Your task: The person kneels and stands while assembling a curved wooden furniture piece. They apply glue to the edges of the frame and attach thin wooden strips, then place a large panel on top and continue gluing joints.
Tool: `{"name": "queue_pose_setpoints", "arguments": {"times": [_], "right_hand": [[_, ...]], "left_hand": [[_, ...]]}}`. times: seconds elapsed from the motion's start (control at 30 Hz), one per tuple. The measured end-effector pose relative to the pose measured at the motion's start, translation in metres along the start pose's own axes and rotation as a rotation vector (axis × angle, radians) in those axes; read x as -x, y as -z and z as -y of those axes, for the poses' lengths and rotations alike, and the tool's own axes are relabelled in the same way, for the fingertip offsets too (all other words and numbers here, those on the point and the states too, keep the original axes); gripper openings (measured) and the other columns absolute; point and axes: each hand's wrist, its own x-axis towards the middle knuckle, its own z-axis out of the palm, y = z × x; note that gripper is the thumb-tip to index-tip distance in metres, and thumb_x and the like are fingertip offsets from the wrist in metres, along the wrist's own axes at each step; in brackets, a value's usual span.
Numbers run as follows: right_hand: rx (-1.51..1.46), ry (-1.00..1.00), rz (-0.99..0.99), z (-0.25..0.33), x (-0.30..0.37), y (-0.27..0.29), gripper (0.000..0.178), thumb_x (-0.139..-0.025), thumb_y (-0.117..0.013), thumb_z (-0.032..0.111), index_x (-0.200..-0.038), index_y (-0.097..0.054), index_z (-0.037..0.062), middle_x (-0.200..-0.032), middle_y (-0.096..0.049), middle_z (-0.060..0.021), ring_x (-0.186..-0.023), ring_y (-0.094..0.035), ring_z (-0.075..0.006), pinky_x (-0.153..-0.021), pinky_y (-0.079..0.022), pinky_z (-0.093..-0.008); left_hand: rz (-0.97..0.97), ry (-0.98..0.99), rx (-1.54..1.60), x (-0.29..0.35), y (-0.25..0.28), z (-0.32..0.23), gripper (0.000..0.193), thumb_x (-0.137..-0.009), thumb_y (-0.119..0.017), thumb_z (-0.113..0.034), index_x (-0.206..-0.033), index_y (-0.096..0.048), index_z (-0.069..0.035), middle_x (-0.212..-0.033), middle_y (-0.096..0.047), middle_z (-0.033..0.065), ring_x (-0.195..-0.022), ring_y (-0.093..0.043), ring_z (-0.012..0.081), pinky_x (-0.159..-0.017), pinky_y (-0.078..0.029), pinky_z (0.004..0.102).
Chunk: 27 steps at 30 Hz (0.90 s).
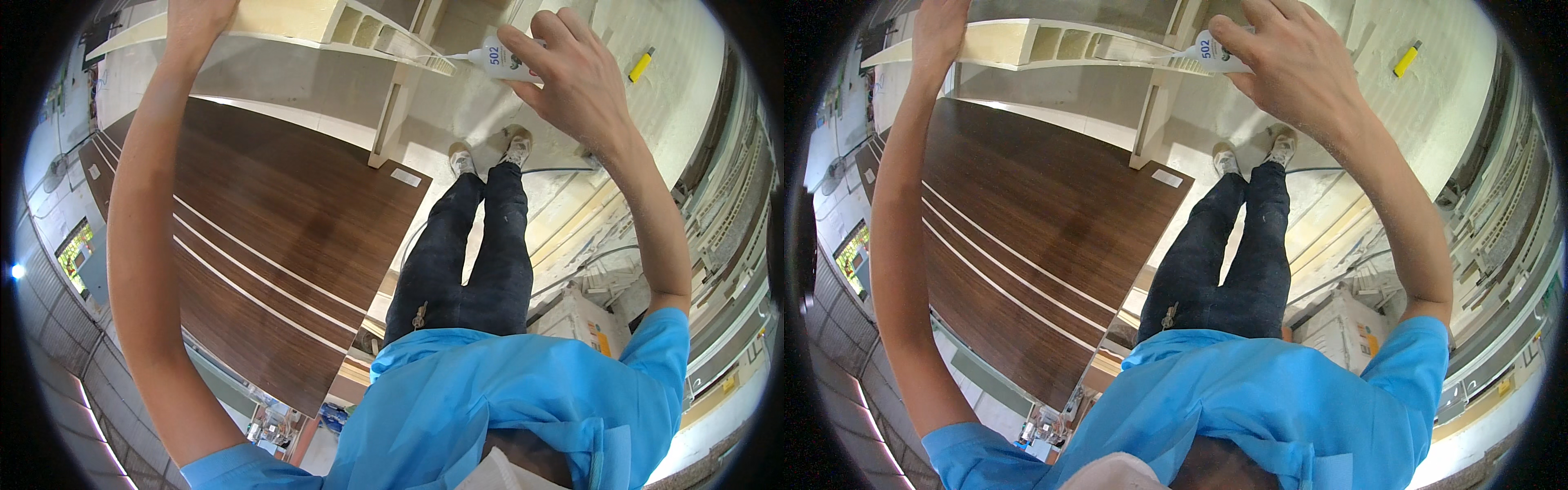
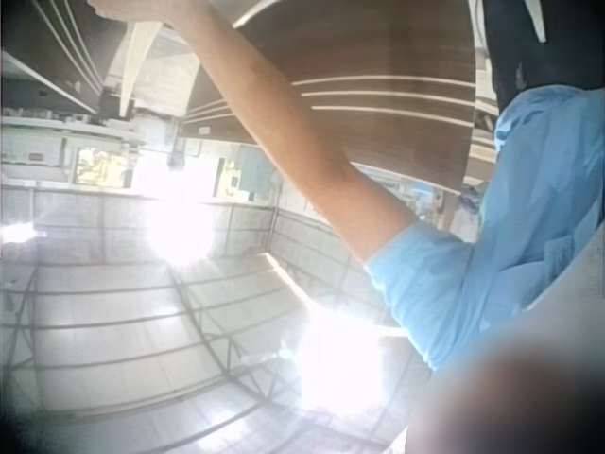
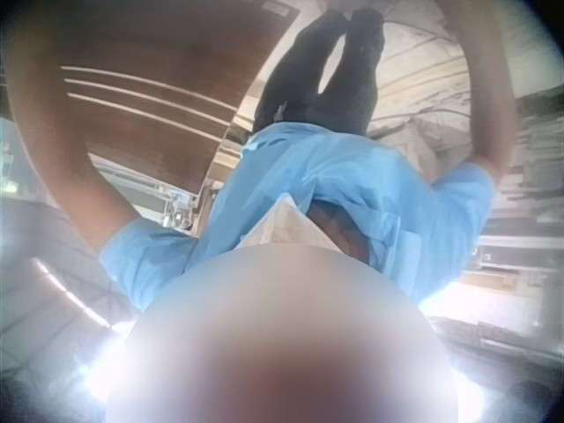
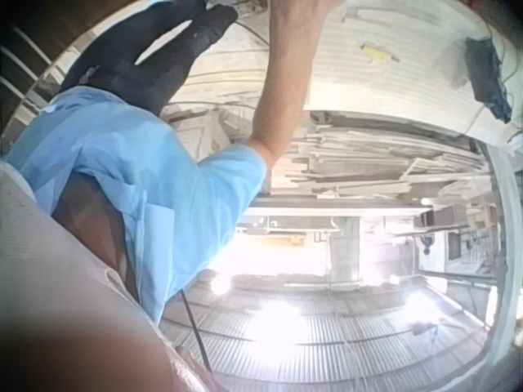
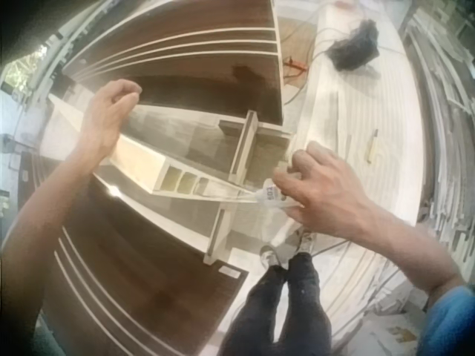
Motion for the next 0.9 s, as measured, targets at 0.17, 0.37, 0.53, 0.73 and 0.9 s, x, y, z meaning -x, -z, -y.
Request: {"name": "queue_pose_setpoints", "arguments": {"times": [0.17, 0.37, 0.53, 0.73, 0.9], "right_hand": [[-0.045, -0.057, -0.049, -0.007, 0.021, -0.036, 0.056, -0.071, -0.086, 0.020, -0.123, -0.066, 0.0196, -0.100, -0.057, -0.0034, -0.098, -0.058, -0.0241, -0.082, -0.053, -0.0402], [-0.072, -0.095, -0.033, -0.002, 0.021, -0.061, 0.054, -0.072, -0.084, 0.020, -0.123, -0.066, 0.0184, -0.103, -0.059, -0.0042, -0.101, -0.058, -0.0254, -0.086, -0.053, -0.0401], [-0.053, -0.073, 0.005, 0.001, 0.012, -0.057, 0.053, -0.072, -0.083, 0.020, -0.122, -0.066, 0.0181, -0.104, -0.059, -0.0041, -0.103, -0.058, -0.0249, -0.089, -0.053, -0.0395], [-0.010, -0.056, 0.018, 0.002, 0.006, -0.049, 0.052, -0.072, -0.083, 0.019, -0.121, -0.066, 0.0178, -0.104, -0.058, -0.0040, -0.103, -0.058, -0.0240, -0.089, -0.054, -0.0394], [0.030, -0.027, -0.009, 0.000, 0.005, -0.049, 0.050, -0.072, -0.082, 0.017, -0.120, -0.067, 0.0180, -0.103, -0.058, -0.0037, -0.103, -0.058, -0.0232, -0.090, -0.055, -0.0389]], "left_hand": [[-0.002, 0.006, 0.072, -0.006, -0.006, 0.007, 0.035, -0.097, -0.061, -0.024, -0.119, -0.069, 0.001, -0.119, -0.070, 0.0142, -0.112, -0.064, 0.0256, -0.100, -0.048, 0.0353], [-0.006, -0.020, 0.065, -0.006, -0.006, 0.014, 0.034, -0.097, -0.061, -0.023, -0.119, -0.070, 0.001, -0.118, -0.070, 0.0126, -0.111, -0.064, 0.0240, -0.099, -0.048, 0.0341], [-0.011, -0.026, 0.062, -0.006, -0.006, 0.016, 0.034, -0.097, -0.061, -0.024, -0.118, -0.070, 0.000, -0.118, -0.070, 0.0128, -0.112, -0.063, 0.0240, -0.100, -0.047, 0.0338], [-0.020, -0.027, 0.065, -0.005, -0.005, 0.016, 0.035, -0.097, -0.060, -0.026, -0.118, -0.070, 0.000, -0.118, -0.070, 0.0134, -0.112, -0.064, 0.0247, -0.101, -0.047, 0.0340], [-0.010, -0.029, 0.082, -0.005, -0.004, 0.014, 0.035, -0.097, -0.060, -0.026, -0.118, -0.070, 0.000, -0.116, -0.070, 0.0128, -0.111, -0.064, 0.0237, -0.100, -0.047, 0.0335]]}}
